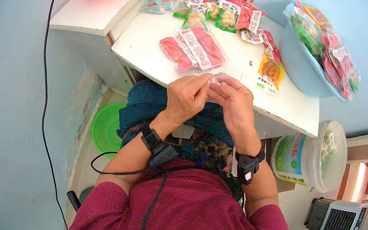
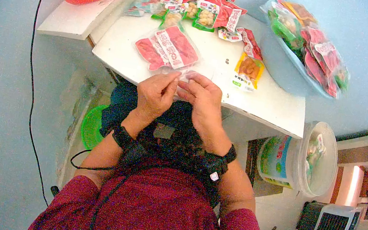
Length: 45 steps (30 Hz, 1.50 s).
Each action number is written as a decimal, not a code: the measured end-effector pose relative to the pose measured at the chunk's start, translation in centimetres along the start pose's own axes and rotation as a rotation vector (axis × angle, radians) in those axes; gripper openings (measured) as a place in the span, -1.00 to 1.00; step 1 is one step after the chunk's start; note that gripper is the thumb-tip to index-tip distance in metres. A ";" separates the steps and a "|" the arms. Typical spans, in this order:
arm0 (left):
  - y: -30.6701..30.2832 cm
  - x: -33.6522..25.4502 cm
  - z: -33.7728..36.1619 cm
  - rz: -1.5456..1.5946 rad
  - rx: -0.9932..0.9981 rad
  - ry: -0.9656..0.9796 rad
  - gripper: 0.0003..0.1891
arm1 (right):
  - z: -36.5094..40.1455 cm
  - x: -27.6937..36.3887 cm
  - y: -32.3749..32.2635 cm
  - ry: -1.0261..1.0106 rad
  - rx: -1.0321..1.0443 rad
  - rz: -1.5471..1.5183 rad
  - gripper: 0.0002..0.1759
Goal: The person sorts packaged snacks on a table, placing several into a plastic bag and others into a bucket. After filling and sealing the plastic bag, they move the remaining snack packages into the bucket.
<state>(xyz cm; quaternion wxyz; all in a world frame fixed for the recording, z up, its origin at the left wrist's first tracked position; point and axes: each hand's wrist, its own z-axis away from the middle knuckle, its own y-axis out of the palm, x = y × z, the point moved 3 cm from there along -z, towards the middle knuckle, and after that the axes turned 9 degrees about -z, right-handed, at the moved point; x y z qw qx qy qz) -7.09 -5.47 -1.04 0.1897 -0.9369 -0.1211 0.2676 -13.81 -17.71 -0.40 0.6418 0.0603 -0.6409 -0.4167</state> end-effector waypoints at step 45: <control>1.6 1.0 0.5 -0.105 -0.019 0.094 -0.94 | -12.3 7.1 -3.5 -0.718 0.384 1.839 -0.87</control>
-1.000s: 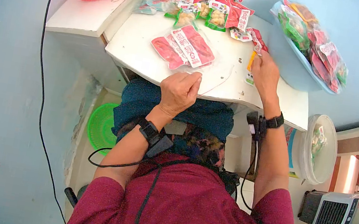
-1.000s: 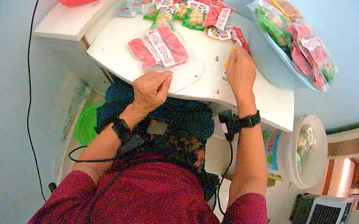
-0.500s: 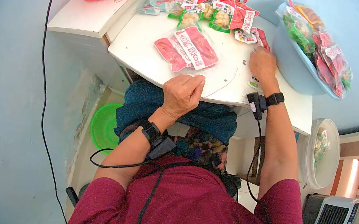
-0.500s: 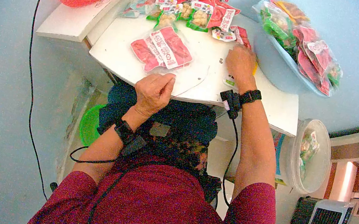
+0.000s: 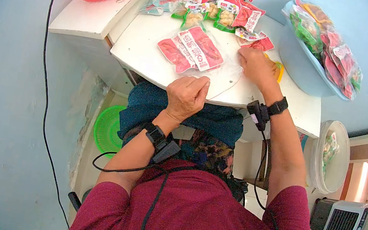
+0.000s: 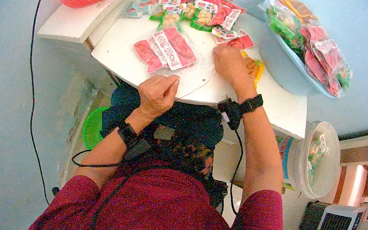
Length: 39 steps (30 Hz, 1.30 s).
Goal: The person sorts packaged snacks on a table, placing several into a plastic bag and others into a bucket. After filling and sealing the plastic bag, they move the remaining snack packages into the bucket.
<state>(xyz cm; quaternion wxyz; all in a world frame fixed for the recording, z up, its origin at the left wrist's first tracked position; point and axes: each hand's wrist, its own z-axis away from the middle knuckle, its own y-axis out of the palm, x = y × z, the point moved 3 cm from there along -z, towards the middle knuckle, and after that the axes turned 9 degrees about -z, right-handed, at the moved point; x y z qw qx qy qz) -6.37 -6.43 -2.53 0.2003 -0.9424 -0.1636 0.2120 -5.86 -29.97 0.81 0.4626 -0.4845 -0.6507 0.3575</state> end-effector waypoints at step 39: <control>-0.1 0.7 0.4 0.263 -0.085 -0.260 -0.94 | 7.1 5.7 -0.6 -0.009 -0.073 -0.063 -0.51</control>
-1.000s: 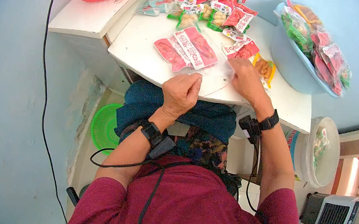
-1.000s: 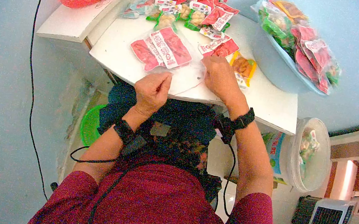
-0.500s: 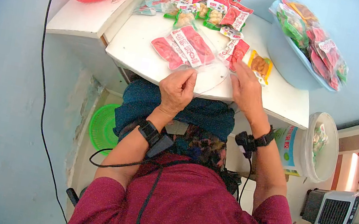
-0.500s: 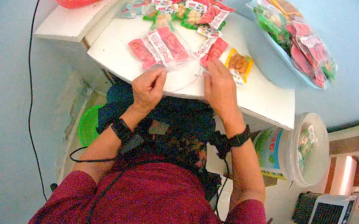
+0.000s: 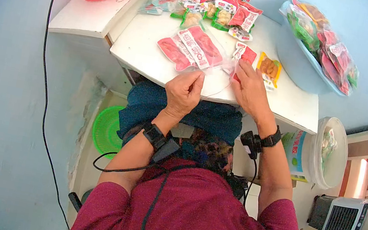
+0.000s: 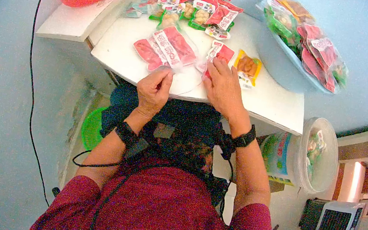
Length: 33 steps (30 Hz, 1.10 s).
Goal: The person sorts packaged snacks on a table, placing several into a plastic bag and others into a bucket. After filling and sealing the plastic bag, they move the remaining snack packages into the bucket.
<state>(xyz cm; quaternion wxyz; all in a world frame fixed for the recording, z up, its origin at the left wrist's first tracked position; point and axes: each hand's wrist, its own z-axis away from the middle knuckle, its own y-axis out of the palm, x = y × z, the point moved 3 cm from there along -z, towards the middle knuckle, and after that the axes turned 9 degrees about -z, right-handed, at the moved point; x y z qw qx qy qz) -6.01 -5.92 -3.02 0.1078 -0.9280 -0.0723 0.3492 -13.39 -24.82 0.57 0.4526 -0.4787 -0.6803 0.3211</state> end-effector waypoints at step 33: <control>-0.2 0.1 0.1 0.008 0.049 -0.020 -0.91 | 10.2 5.2 -2.7 -0.001 -0.204 -0.032 -0.44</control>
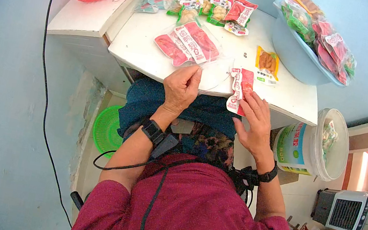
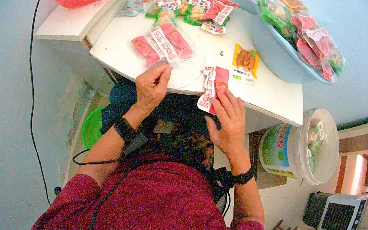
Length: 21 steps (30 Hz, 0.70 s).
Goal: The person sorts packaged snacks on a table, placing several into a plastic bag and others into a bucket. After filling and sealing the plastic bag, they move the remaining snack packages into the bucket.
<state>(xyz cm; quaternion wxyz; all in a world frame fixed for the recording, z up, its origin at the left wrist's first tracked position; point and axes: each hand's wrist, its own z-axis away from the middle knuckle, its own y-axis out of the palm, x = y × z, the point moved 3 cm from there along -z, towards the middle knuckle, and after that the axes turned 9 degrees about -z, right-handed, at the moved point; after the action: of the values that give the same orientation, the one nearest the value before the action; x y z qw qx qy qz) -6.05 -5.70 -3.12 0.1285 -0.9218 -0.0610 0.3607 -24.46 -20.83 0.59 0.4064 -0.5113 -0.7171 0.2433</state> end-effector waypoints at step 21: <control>0.0 0.2 0.0 -0.066 0.054 0.015 -0.89 | -9.5 -3.2 -0.3 0.183 0.454 -0.028 0.22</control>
<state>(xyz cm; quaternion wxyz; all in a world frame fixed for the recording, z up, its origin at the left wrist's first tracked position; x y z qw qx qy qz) -5.96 -5.61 -3.25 0.1654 -0.9183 -0.0805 0.3506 -16.25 -24.59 4.99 0.5774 -0.4167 -0.6114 0.3451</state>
